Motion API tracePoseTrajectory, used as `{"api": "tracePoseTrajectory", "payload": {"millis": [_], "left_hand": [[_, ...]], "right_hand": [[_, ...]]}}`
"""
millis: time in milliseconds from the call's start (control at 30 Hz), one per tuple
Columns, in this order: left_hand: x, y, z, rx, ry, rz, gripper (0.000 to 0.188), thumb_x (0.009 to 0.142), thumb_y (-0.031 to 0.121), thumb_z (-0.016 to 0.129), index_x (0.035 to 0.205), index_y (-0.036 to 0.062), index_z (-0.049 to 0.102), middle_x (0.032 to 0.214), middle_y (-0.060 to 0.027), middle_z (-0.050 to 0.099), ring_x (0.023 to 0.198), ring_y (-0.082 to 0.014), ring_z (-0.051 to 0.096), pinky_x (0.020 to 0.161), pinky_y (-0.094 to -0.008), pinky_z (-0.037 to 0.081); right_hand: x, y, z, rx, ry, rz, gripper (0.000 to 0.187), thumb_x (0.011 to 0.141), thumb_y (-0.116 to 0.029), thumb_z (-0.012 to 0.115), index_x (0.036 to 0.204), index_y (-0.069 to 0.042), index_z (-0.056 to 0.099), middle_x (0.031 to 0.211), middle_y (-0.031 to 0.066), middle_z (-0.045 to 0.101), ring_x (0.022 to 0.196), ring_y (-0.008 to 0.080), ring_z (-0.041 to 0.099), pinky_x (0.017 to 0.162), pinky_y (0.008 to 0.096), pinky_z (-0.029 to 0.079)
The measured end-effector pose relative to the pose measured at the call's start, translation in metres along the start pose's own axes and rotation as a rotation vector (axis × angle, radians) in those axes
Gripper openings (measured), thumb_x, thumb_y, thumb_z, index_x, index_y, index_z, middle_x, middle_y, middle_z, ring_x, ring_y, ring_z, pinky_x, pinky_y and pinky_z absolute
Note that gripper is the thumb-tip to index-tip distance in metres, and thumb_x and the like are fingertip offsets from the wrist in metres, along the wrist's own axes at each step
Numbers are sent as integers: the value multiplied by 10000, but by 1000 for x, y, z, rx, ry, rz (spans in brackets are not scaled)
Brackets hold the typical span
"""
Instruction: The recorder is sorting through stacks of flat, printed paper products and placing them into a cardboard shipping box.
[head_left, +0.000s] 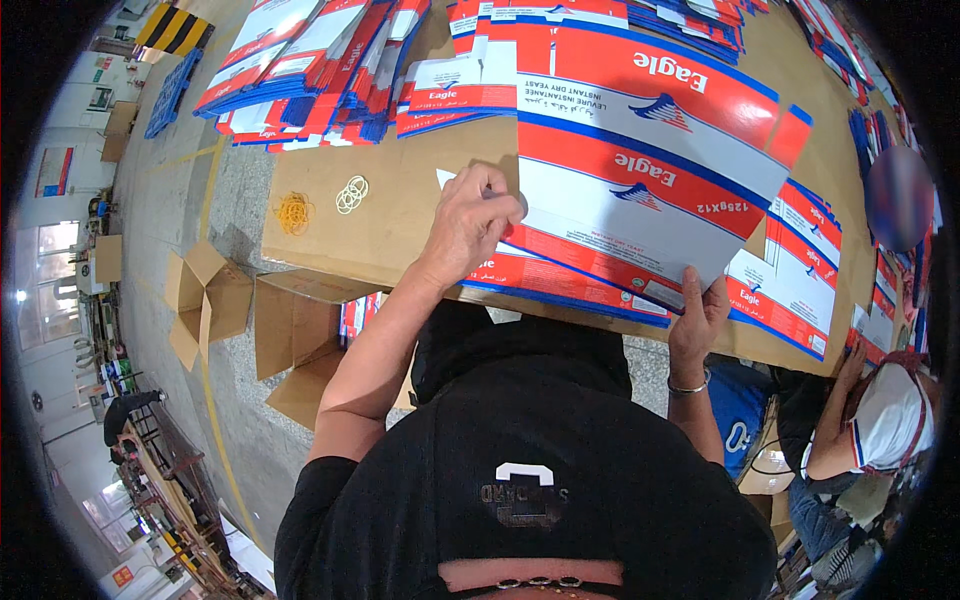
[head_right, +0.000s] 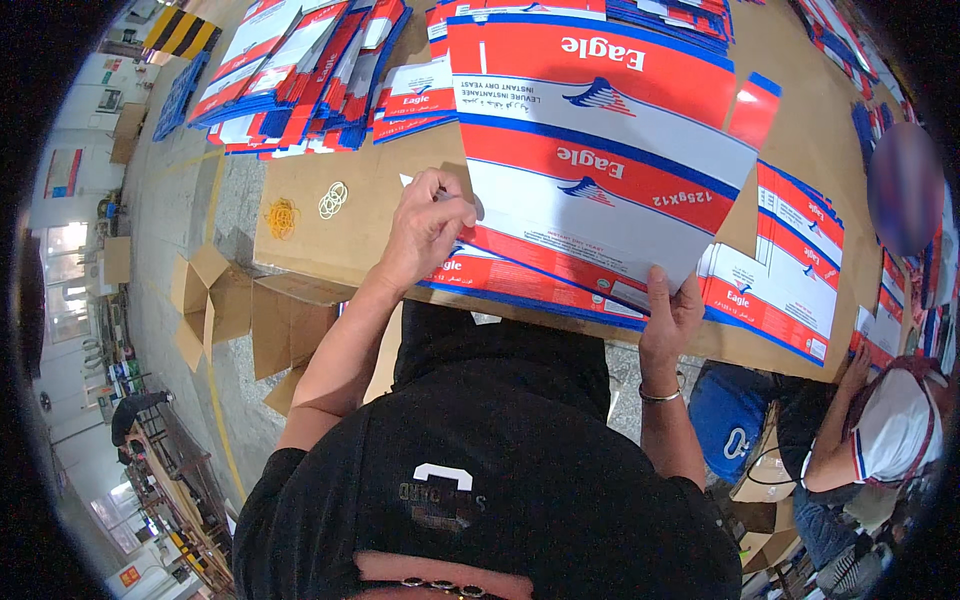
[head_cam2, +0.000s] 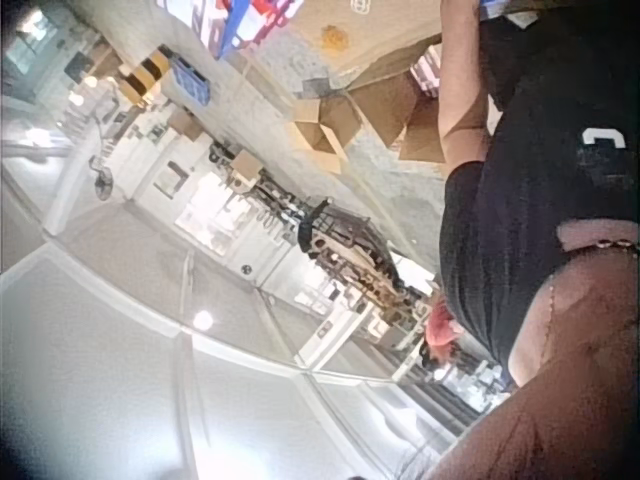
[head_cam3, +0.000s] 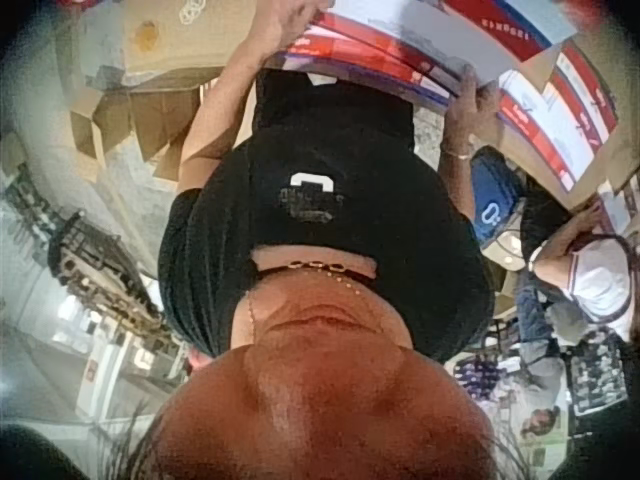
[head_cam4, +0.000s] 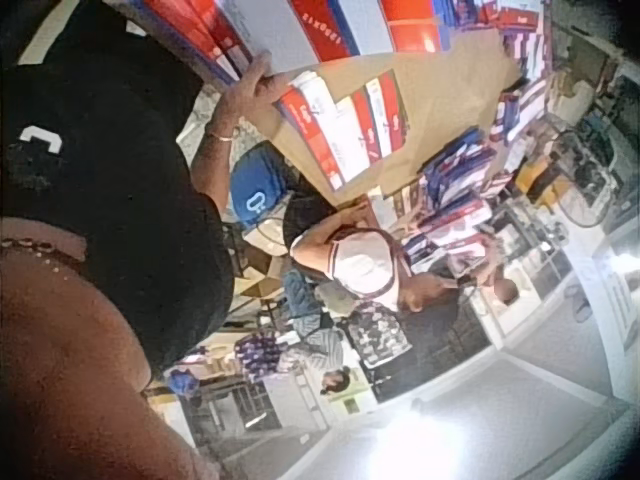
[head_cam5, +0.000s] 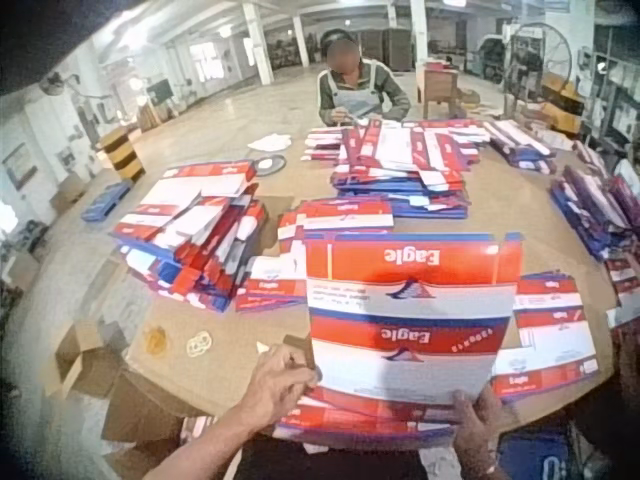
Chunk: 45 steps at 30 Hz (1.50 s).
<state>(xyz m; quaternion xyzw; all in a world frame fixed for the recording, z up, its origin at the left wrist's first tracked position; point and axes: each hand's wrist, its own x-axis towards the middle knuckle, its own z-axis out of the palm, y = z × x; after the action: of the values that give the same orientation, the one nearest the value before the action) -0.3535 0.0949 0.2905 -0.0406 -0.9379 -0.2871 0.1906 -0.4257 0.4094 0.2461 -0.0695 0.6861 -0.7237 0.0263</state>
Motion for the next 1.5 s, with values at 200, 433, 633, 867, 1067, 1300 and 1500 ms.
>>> {"api": "tracePoseTrajectory", "payload": {"millis": [200, 433, 633, 867, 1067, 1300, 1500], "left_hand": [[-2, 2, 10, -230, 114, -112, 158, 764, -42, 653, 883, 62, 638, 1011, -101, 568, 949, -276, 576, 822, -373, 463], [-11, 7, 1, -19, 338, -60, 193, 805, -38, 652, 987, 24, 669, 1139, -130, 594, 1035, -303, 588, 875, -390, 483], [-31, -3, 5, -45, -197, -191, 393, 773, 125, 751, 1151, 100, 645, 1248, -142, 540, 1158, -343, 523, 961, -457, 433], [-52, -11, 22, 267, -471, -210, 923, 652, 505, 799, 1415, 128, 444, 1450, -154, 368, 1341, -359, 339, 1085, -531, 273], [-37, -7, 16, 242, -580, -378, 983, 626, 509, 812, 1427, 106, 410, 1446, -158, 374, 1363, -361, 320, 1091, -546, 263], [-16, 4, 18, 243, -641, -449, 1037, 532, 410, 886, 1403, 105, 413, 1438, -110, 393, 1342, -339, 352, 1004, -590, 365], [-12, 14, 18, 334, -577, -411, 844, 569, 374, 880, 1251, 84, 477, 1274, -105, 495, 1240, -310, 437, 924, -544, 401]], "right_hand": [[0, -8, 1, 80, 19, 51, 273, 955, -135, 591, 1187, 10, 594, 1089, 87, 657, 973, 119, 573, 871, 286, 451], [20, 9, -17, -57, 76, 69, 288, 922, -123, 632, 1180, -4, 588, 1050, 65, 653, 932, 95, 571, 852, 253, 442], [87, -47, -156, -139, 233, 180, 385, 882, -112, 670, 1230, 15, 564, 1044, 99, 672, 869, 153, 647, 800, 276, 510], [139, -50, -347, -326, 244, 407, 379, 887, -154, 647, 1214, 28, 591, 982, 72, 679, 866, 138, 646, 789, 244, 490], [154, -26, -346, -1974, 272, 92, 431, 902, -336, 665, 1204, -30, 628, 987, 127, 689, 904, 169, 654, 742, 288, 525], [91, -12, -102, -942, -151, -263, 200, 922, -154, 634, 1057, -11, 664, 942, 109, 671, 833, 182, 649, 731, 285, 509], [42, 5, -31, -969, -274, -134, 311, 912, -242, 636, 1148, -39, 630, 924, 135, 657, 769, 259, 655, 659, 355, 510]]}}
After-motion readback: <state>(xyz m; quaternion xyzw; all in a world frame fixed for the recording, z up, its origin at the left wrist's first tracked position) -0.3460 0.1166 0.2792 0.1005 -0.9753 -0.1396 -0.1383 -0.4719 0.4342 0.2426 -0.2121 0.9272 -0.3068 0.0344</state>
